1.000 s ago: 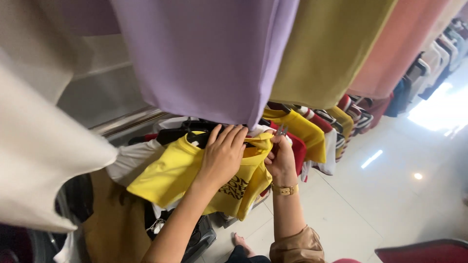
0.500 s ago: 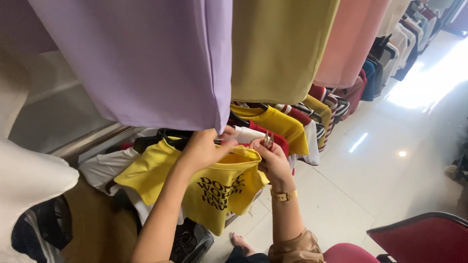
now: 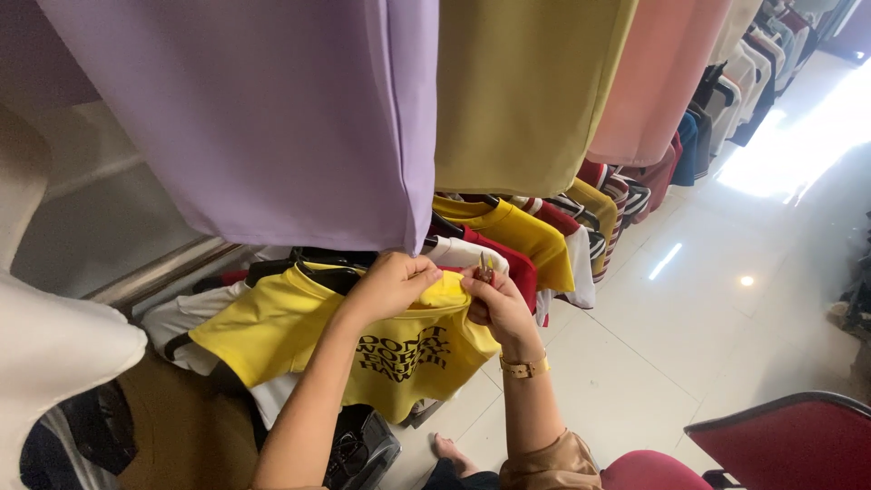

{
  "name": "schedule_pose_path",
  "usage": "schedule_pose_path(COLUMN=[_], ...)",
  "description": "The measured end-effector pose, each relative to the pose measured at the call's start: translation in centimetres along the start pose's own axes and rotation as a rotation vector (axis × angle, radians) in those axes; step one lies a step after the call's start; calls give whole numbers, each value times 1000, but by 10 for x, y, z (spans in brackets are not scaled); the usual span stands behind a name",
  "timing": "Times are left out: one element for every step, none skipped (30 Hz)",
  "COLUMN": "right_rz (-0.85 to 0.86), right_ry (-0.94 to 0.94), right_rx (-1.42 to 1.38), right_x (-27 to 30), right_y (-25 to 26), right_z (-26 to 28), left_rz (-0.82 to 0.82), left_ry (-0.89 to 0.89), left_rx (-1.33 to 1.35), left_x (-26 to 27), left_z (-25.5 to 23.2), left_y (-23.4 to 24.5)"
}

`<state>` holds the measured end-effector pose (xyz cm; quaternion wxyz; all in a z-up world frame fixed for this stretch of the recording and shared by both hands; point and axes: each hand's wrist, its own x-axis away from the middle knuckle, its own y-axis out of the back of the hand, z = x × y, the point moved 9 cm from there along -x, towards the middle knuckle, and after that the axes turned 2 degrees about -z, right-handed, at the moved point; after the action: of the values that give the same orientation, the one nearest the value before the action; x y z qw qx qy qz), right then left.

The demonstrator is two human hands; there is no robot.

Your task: Inspecting and organizing various shirts on a clothing rack, including checking price tags and adjusting the hang of the garments.

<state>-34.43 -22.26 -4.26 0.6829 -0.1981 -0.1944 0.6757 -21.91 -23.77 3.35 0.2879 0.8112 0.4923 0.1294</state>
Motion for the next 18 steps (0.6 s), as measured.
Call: schedule_pose_path(right_rz=[-1, -3, -4, -4, -1, 2, 2, 7, 13, 14, 19, 23, 25, 25, 24, 26, 18, 10], right_ry=[-1, -3, -6, -6, -22, -37, -38, -46, -55, -57, -67, -77, -79, -83, -88, -90, -89, -88], right_rx=[0, -3, -5, -5, -10, -15, -15, -20, -24, -23, -23, -23, -23, -25, -28, -27, -32, -37], right_x=[-1, -1, -2, -3, -3, -3, -4, -4, -3, -4, -5, -6, -5, -5, -4, -4, -4, -5], right_y=[3, 5, 8, 8, 8, 8, 7, 6, 4, 5, 5, 6, 5, 4, 4, 3, 3, 4], right_z=[-3, -6, -9, -12, -16, -20, -21, -22, -24, -26, -29, -32, -33, -34, -36, -36, -37, -37], left_rz=[1, 5, 9, 8, 6, 4, 4, 15, 25, 23, 26, 29, 27, 27, 27, 25, 27, 30], left_ry=[0, 0, 0, 1, 12, 22, 23, 41, 61, 62, 75, 87, 88, 91, 95, 96, 97, 97], left_rx=[1, 10, 19, 19, 23, 27, 28, 31, 35, 36, 29, 22, 23, 18, 13, 13, 11, 9], left_x=[-3, -5, -7, -7, -6, -5, -5, -4, -3, -1, 0, 1, 2, 3, 3, 3, 3, 3], left_z=[7, 14, 21, 21, 23, 24, 24, 25, 26, 25, 26, 26, 27, 28, 29, 30, 30, 31], left_y=[-1, -2, -3, -2, -1, 0, 1, 1, 1, 2, 3, 4, 4, 5, 5, 6, 6, 6])
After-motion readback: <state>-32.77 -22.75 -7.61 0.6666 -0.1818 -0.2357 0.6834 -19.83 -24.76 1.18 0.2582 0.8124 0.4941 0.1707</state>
